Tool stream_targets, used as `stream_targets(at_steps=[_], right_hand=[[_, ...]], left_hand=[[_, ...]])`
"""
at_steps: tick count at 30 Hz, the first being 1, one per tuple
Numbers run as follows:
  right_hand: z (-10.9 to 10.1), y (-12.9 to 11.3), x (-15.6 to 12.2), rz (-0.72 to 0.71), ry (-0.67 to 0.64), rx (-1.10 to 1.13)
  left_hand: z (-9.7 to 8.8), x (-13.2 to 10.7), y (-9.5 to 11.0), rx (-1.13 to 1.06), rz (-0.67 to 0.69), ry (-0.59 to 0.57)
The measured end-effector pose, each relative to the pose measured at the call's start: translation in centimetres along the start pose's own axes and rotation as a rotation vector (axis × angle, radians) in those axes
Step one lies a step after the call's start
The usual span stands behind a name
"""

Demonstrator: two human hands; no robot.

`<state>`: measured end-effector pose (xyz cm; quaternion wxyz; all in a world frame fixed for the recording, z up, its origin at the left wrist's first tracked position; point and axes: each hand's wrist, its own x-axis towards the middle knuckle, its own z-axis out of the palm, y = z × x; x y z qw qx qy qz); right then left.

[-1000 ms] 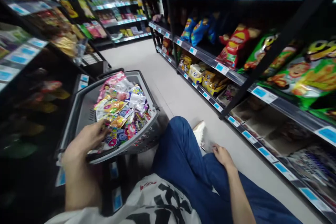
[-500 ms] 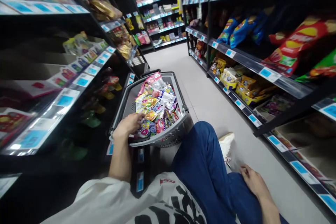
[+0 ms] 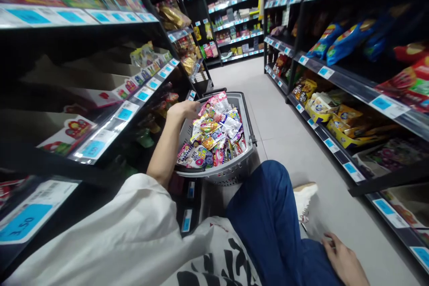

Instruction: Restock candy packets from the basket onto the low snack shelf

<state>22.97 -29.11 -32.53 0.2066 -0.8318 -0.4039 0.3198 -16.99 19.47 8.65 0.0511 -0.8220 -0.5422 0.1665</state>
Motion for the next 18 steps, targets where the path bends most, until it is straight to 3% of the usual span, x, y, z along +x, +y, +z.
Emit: stream_targets(at_steps=[3,8,12,18], right_hand=[[0.2,0.2,0.1,0.001,0.007,0.017],[0.8,1.1,0.3,0.053,-0.07,0.049],[1.0,1.4,0.3,0.078,-0.108,0.051],[1.1,1.6,0.3,0.062,-0.127,0.06]], left_hand=[[0.1,2.6,0.3,0.038,0.105,-0.055],[1.4,5.7,2.5,0.005,0.323,0.022],[2.3,7.4,3.6,0.012,0.284,0.123],[3.8,9.4,2.6,0.054,0.245,0.126]])
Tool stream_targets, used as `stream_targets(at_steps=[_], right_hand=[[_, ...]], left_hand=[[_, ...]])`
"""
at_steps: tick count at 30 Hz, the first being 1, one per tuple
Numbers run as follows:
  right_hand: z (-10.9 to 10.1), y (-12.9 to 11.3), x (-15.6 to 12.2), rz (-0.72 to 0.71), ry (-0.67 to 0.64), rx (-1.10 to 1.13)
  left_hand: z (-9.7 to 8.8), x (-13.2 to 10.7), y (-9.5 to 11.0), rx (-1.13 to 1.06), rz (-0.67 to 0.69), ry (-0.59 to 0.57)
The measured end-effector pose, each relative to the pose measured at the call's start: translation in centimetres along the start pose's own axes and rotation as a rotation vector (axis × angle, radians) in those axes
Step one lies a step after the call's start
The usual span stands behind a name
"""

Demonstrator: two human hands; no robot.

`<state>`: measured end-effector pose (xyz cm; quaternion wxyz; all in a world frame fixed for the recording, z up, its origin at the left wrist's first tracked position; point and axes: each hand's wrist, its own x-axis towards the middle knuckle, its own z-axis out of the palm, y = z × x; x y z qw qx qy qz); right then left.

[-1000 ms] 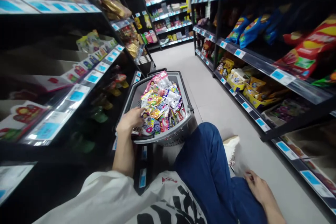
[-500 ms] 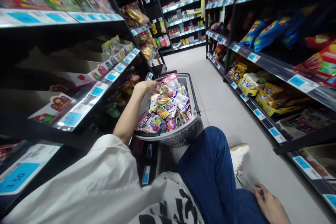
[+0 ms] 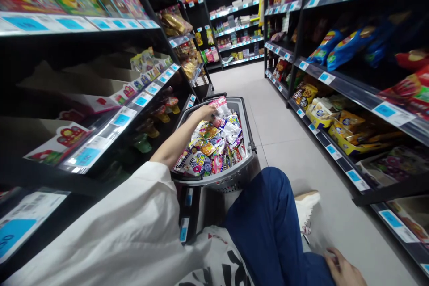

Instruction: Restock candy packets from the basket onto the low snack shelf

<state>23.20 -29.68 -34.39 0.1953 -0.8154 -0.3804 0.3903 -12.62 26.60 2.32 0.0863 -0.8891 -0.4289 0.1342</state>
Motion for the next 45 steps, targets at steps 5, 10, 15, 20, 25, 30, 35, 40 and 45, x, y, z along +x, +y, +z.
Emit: stream_targets(at_steps=[5,10,15,20,25,30,35,40,45], right_hand=[[0.4,0.5,0.1,-0.012,0.046,-0.001],[0.6,1.6,0.6,-0.003,0.047,0.003],[-0.2,-0.8,0.4,-0.067,0.133,0.035],[-1.5,-8.2,-3.8,-0.247,0.375,0.31],[-3.7,-10.7,-5.8,-0.336,0.591,0.612],[-5.4,-12.2,-9.2,-0.591,0.491,0.877],[-5.8,-13.5,-11.8,-0.55,0.497,1.009],[-5.8,-12.9,-11.1,-0.402,0.631,1.324],[-5.8,-12.5,-9.5,-0.325,0.753,1.627]], left_hand=[[1.2,0.7,-0.1,0.062,0.036,0.005],[-0.4,0.4,1.0,0.088,0.068,0.007],[-5.9,-1.3,3.4,0.128,0.137,0.119],[-11.6,-5.0,11.4,0.137,0.477,0.324],[-14.5,-7.1,24.5,0.142,0.899,0.389],[-14.7,-12.1,39.2,0.222,1.333,0.172],[-11.4,-13.8,47.9,0.194,1.701,0.026],[-8.2,-9.5,51.5,-0.398,1.669,0.005],[-2.7,-3.6,52.7,-0.978,1.307,-0.441]])
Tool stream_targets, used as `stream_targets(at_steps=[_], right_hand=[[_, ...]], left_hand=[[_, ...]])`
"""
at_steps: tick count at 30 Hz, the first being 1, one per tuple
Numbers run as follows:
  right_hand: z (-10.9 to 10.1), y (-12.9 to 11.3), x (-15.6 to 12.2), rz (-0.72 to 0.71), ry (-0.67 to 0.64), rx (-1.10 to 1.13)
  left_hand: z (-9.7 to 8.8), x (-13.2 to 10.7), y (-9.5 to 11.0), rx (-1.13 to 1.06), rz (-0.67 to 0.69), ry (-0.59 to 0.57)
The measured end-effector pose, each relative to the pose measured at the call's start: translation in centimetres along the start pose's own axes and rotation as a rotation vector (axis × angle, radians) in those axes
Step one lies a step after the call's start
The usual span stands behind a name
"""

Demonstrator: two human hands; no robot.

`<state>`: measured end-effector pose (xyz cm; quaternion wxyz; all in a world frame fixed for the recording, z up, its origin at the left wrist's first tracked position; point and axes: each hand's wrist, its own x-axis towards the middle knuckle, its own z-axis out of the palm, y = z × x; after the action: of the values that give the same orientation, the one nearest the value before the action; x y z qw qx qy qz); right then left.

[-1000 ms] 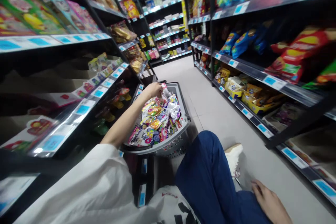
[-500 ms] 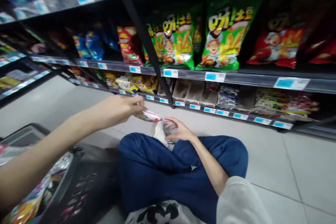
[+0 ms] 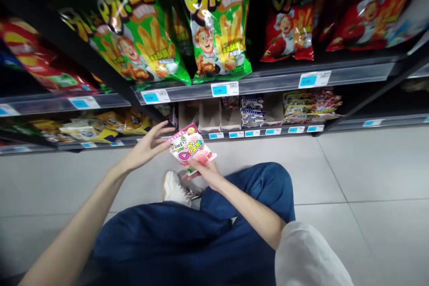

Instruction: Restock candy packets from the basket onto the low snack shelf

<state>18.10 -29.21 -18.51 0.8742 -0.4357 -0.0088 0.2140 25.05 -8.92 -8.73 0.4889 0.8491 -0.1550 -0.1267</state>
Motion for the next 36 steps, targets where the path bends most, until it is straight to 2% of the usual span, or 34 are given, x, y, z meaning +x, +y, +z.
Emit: stream_targets(at_steps=[2,4,5,7,9,13,15,21,27,31,34,36], right_hand=[[-0.1,1.0,0.4,0.008,0.063,0.046],[-0.4,2.4,0.8,0.056,0.083,0.037],[-0.6,3.1,1.0,0.089,0.08,0.015],[-1.0,4.7,1.4,0.153,0.072,-0.037],[-1.3,6.1,1.8,0.194,0.089,-0.073],[-1.6,7.6,2.9,0.23,0.205,-0.145],[-1.6,7.9,3.3,0.221,0.237,-0.186],[-1.8,8.2,3.2,0.187,0.246,-0.302],[-2.1,8.5,3.5,0.094,0.247,-0.374],[-2.4,8.7,3.7,0.045,0.261,-0.459],[-2.9,9.0,3.8,0.008,0.274,-0.572],[-3.2,9.2,3.8,-0.035,0.285,-0.616]], left_hand=[[0.9,-0.2,-3.9,-0.228,-0.094,-0.106],[2.5,-0.7,-7.6,-0.364,-0.145,-0.177],[3.4,-1.0,-9.2,-0.407,-0.164,-0.162],[5.0,-1.7,-11.6,-0.481,-0.197,-0.056],[6.1,-2.0,-12.8,-0.56,-0.223,0.048],[6.8,-1.1,-12.8,-0.667,-0.187,0.166],[6.9,-0.5,-12.5,-0.717,-0.171,0.187],[7.7,-0.3,-11.8,-0.773,-0.167,0.213],[7.9,-0.4,-11.4,-0.822,-0.199,0.255],[8.8,-0.3,-11.6,-0.862,-0.197,0.27],[9.7,-0.1,-12.0,-0.913,-0.2,0.327],[9.7,0.1,-12.1,-0.97,-0.2,0.406]])
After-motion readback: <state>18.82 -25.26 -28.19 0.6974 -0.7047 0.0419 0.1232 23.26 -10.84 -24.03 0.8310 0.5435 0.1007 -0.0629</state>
